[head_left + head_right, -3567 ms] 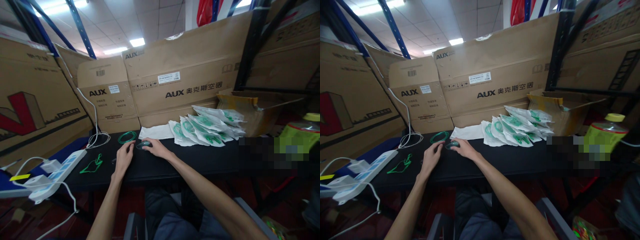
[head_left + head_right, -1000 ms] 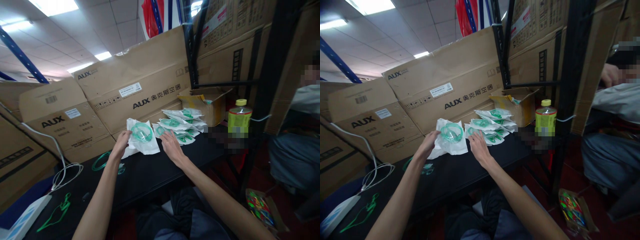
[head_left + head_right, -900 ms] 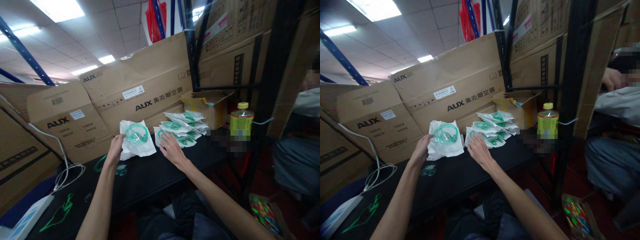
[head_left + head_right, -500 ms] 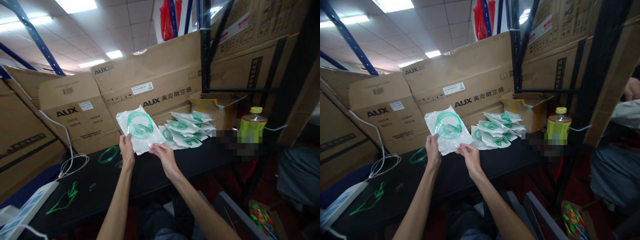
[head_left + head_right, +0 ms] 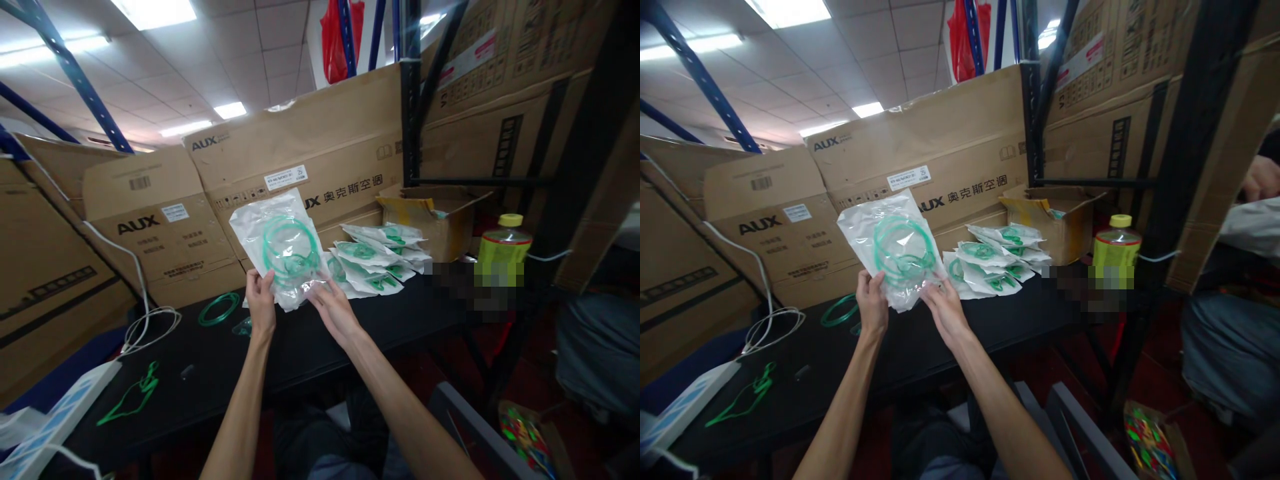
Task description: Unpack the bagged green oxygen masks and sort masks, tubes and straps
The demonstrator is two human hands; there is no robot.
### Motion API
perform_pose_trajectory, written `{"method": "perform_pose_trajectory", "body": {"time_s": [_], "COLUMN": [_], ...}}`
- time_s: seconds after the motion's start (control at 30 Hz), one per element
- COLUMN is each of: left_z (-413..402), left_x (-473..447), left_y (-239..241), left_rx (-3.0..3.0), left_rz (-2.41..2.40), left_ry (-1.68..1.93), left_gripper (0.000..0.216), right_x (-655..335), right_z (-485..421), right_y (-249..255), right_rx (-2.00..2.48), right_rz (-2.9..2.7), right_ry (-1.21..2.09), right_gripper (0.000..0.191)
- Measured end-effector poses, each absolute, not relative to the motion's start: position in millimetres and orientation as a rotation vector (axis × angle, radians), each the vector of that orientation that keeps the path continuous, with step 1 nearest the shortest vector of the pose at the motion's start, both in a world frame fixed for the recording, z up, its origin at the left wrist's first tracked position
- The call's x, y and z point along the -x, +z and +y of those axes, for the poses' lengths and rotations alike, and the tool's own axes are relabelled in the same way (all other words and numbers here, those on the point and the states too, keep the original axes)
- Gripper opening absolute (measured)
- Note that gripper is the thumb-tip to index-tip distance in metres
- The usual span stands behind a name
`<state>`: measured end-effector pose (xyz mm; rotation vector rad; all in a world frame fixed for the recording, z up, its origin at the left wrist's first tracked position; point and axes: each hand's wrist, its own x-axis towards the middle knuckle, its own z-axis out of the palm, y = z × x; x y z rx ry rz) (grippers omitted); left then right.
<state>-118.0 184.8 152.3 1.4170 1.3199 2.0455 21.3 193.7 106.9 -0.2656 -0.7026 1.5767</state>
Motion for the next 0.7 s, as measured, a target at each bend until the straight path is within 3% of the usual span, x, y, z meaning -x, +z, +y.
{"method": "perform_pose_trajectory", "body": {"time_s": [0.17,0.43,0.7], "left_z": [183.1,171.9,184.9], "left_x": [124.1,147.2,171.4], "left_y": [155.6,169.3,159.1], "left_rx": [-1.429,-1.429,-1.333], "left_rz": [1.274,1.381,1.524], "left_ry": [1.914,1.623,1.667], "left_gripper": [0.045,0.05,0.049], "right_x": [-19.6,-23.9,-25.8], "right_z": [200.0,200.0,192.0], "right_y": [105.3,103.8,103.1], "right_rx": [0.191,0.167,0.159], "right_rz": [-0.66,-0.669,-0.719], "right_ry": [1.655,1.736,1.812], "right_gripper": [0.044,0.033,0.047]}}
